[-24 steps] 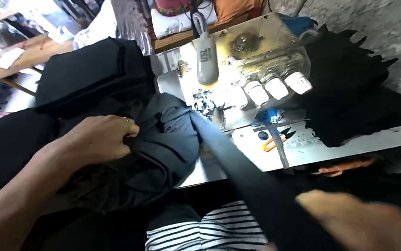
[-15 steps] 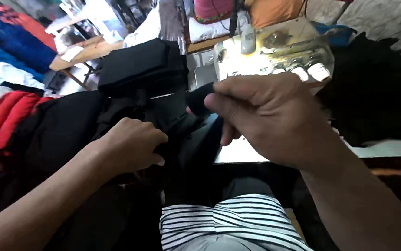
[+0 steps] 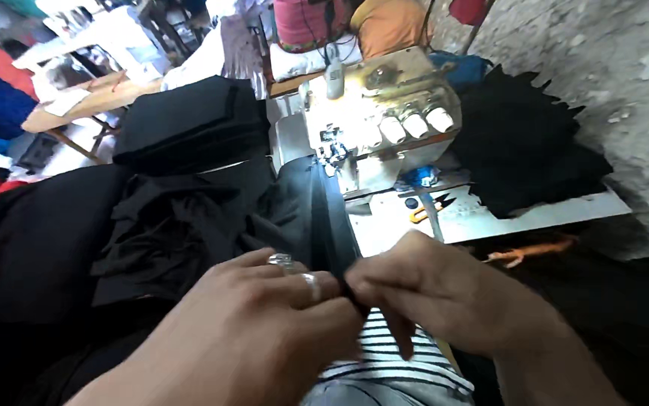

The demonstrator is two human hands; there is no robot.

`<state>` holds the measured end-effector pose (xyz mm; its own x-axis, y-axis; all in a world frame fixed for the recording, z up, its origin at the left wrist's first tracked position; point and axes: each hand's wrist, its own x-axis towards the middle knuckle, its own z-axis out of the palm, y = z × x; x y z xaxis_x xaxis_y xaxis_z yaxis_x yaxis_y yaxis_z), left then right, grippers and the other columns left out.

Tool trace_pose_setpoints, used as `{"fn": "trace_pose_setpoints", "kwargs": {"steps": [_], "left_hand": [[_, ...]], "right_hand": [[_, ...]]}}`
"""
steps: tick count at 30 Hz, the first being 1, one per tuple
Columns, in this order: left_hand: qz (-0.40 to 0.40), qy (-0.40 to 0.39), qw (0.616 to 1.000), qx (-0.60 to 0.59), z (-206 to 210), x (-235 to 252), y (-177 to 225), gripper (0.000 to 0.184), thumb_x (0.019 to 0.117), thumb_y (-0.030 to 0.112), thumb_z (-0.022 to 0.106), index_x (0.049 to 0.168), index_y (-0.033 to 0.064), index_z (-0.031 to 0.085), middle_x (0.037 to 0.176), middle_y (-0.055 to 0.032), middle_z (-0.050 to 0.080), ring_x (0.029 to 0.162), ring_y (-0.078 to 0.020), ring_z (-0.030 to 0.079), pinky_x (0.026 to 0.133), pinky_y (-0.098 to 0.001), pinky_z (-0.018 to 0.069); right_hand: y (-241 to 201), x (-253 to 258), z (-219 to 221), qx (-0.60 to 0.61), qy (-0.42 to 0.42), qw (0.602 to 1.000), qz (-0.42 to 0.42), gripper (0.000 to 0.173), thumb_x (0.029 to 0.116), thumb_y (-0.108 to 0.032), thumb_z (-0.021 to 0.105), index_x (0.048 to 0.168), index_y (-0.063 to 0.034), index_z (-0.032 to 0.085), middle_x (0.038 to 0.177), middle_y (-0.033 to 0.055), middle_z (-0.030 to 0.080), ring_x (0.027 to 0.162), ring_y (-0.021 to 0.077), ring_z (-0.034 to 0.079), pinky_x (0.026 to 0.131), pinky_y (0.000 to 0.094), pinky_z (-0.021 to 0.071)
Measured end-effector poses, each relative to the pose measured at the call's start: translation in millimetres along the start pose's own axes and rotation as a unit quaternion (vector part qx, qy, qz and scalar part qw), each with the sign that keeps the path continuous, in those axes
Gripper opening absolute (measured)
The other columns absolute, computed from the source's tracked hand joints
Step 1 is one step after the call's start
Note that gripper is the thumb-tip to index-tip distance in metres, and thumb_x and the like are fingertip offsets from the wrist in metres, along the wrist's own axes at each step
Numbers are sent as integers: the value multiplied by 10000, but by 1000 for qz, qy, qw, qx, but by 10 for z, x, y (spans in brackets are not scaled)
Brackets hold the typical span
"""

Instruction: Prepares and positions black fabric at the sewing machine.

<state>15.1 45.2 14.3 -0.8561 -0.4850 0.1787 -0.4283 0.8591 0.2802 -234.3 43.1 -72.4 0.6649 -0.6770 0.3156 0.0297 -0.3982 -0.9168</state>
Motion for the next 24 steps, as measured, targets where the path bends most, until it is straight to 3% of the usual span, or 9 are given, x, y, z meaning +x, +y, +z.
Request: {"fn": "trace_pose_setpoints", "kwargs": {"steps": [3,6,9,11,16,21,24], "left_hand": [[-14,3,1000,-21,282,-3,-423,271,1078,363,499,1013,215,716,911,74,696,845,-49,632,759,-290,473],[23,-10,998,-53,492,244,-477,239,1075,290,522,1004,186,725,908,42,707,815,-74,621,723,-301,429],[51,-17,998,-44,593,476,-515,247,1076,277,515,1025,201,744,872,65,697,776,-58,592,705,-288,405],[57,-22,997,-45,641,560,-561,247,1075,275,520,1055,217,759,856,74,700,756,-54,585,705,-289,402],[74,-40,996,-38,709,617,-596,290,1064,199,505,1172,278,763,803,66,662,719,-80,555,700,-314,384],[90,-52,994,-17,728,607,-581,368,1030,100,503,1174,303,774,815,49,636,755,-105,543,732,-328,384],[97,-56,994,-13,808,608,-582,353,1020,89,501,1091,301,773,836,32,612,803,-128,555,778,-357,398]], "right_hand": [[287,-595,122,22,103,994,19,310,1109,-257,483,927,-66,646,626,-41,566,485,-25,531,433,135,475],[417,-815,284,-10,143,990,16,311,1106,-232,486,920,-45,651,678,-6,614,573,-10,575,530,134,499],[404,-874,300,-51,149,987,9,339,1099,-281,503,910,-45,657,705,1,623,631,-4,582,578,136,488],[425,-865,310,-81,161,984,1,373,1071,-345,561,859,-50,648,667,-3,597,600,-1,553,540,140,447],[496,-817,320,-147,160,976,-27,323,1073,-280,560,863,-59,666,660,0,651,598,15,610,556,148,479],[496,-816,324,-153,133,979,-26,294,1081,-249,542,895,-58,666,688,-4,672,620,12,630,577,143,504],[487,-829,343,-169,124,978,-24,291,1085,-246,530,903,-66,668,699,-4,677,632,24,637,586,156,510]]}}
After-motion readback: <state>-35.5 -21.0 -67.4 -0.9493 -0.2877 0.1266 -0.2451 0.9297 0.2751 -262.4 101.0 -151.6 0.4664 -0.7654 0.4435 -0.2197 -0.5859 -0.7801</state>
